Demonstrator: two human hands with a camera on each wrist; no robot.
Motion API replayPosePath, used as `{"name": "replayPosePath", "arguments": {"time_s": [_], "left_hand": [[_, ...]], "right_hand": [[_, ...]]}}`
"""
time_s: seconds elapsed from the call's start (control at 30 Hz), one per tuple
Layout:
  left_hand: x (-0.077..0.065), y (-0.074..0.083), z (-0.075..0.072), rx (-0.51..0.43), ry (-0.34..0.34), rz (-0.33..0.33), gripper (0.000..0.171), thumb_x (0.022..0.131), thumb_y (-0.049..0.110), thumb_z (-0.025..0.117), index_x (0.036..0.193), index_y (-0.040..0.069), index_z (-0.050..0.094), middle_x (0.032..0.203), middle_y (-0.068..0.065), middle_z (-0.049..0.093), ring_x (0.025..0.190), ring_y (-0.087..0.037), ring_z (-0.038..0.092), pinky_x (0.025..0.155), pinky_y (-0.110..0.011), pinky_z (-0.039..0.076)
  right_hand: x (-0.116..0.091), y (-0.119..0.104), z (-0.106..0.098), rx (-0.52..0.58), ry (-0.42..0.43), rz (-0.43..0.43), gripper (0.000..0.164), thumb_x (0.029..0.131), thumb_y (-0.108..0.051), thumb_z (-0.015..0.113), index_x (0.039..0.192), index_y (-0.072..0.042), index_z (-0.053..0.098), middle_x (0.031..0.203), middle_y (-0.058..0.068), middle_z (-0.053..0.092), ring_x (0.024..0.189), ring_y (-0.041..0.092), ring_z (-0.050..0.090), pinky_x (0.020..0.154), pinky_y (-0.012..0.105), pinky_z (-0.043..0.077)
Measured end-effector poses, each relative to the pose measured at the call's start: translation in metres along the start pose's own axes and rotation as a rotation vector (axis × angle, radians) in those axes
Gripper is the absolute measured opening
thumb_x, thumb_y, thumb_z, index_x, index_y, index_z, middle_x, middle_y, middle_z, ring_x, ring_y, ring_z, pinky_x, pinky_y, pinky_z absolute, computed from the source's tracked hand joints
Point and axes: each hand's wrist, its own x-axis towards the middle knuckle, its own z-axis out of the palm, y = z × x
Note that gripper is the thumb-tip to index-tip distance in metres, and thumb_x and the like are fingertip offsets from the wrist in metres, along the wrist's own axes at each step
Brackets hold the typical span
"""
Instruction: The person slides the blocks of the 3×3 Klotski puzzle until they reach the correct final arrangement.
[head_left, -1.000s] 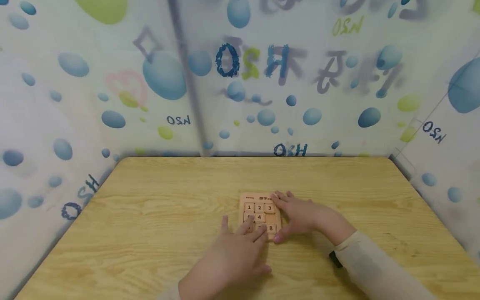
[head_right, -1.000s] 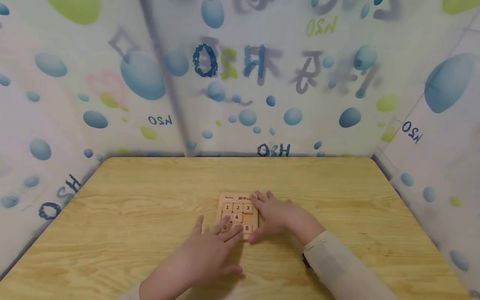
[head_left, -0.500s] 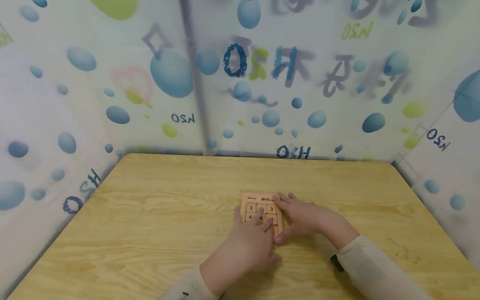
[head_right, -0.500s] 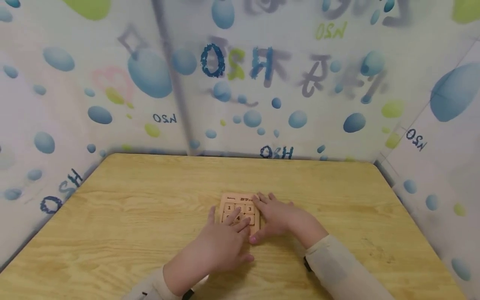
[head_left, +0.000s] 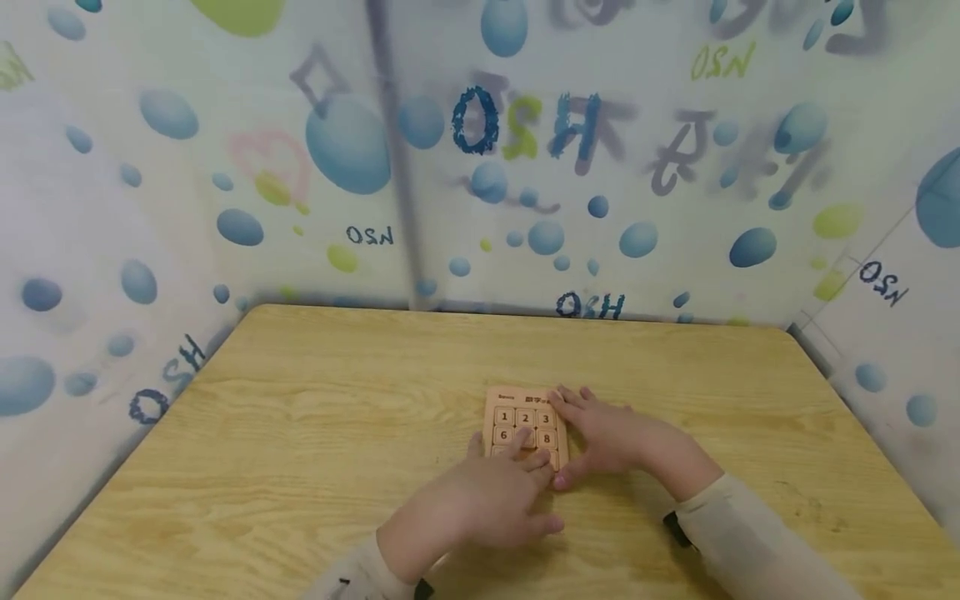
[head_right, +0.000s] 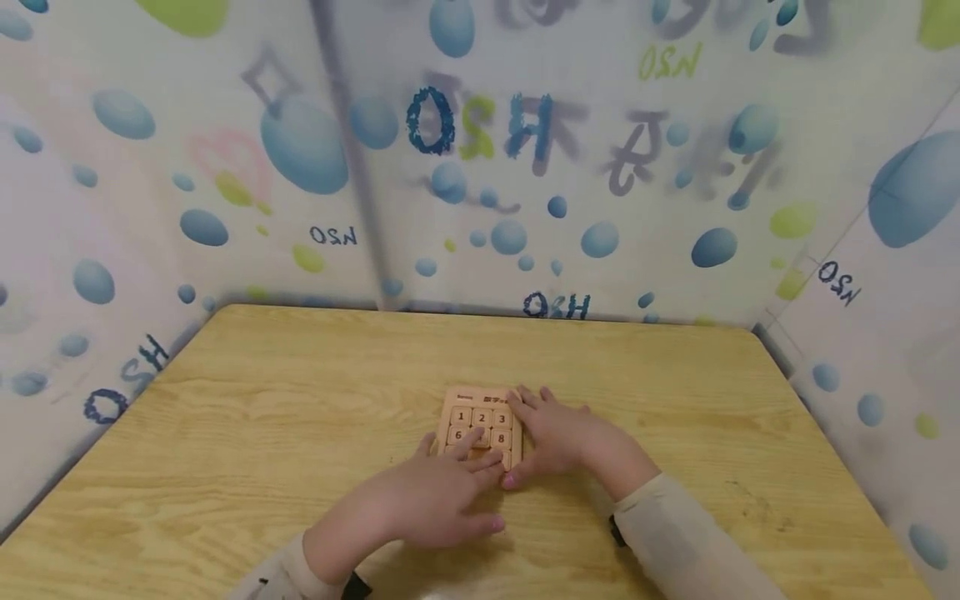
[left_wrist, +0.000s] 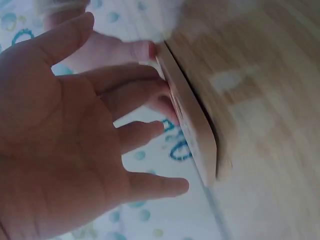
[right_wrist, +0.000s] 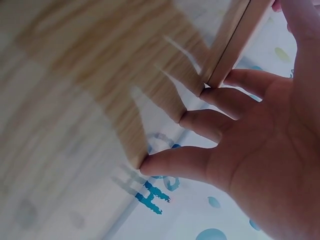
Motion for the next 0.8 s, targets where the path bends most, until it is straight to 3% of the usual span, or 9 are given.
{"name": "replayPosePath", "arguments": {"time_s": [0.23, 0.57, 0.8], "left_hand": [[-0.007, -0.012, -0.004, 0.066, 0.059, -0.09, 0.082, 0.102, 0.07, 0.053, 0.166, 0.021, 0.04, 0.177, 0.004, 0.029, 0.169, -0.029, 0.011, 0.124, -0.082, 0.015], [0.0, -0.012, 0.008, 0.078, 0.045, -0.087, 0.084, 0.1, 0.072, 0.055, 0.166, 0.022, 0.04, 0.176, 0.005, 0.028, 0.168, -0.028, 0.016, 0.122, -0.083, 0.015], [-0.009, -0.005, -0.001, 0.077, -0.015, -0.069, 0.081, 0.099, 0.076, 0.052, 0.16, 0.024, 0.05, 0.172, 0.007, 0.038, 0.167, -0.026, 0.021, 0.12, -0.085, 0.018]], "right_hand": [[0.001, 0.002, 0.003, 0.009, 0.004, -0.001, 0.125, 0.078, -0.067, 0.085, 0.171, -0.013, 0.022, 0.18, 0.012, 0.015, 0.165, 0.049, 0.013, 0.114, 0.09, 0.017], [0.001, 0.004, 0.008, 0.009, -0.004, -0.005, 0.124, 0.08, -0.069, 0.083, 0.171, -0.013, 0.021, 0.18, 0.012, 0.015, 0.165, 0.049, 0.013, 0.114, 0.09, 0.019], [-0.001, 0.003, 0.003, 0.003, 0.008, -0.003, 0.125, 0.079, -0.069, 0.083, 0.172, -0.013, 0.02, 0.18, 0.013, 0.014, 0.165, 0.048, 0.012, 0.115, 0.089, 0.017]]}}
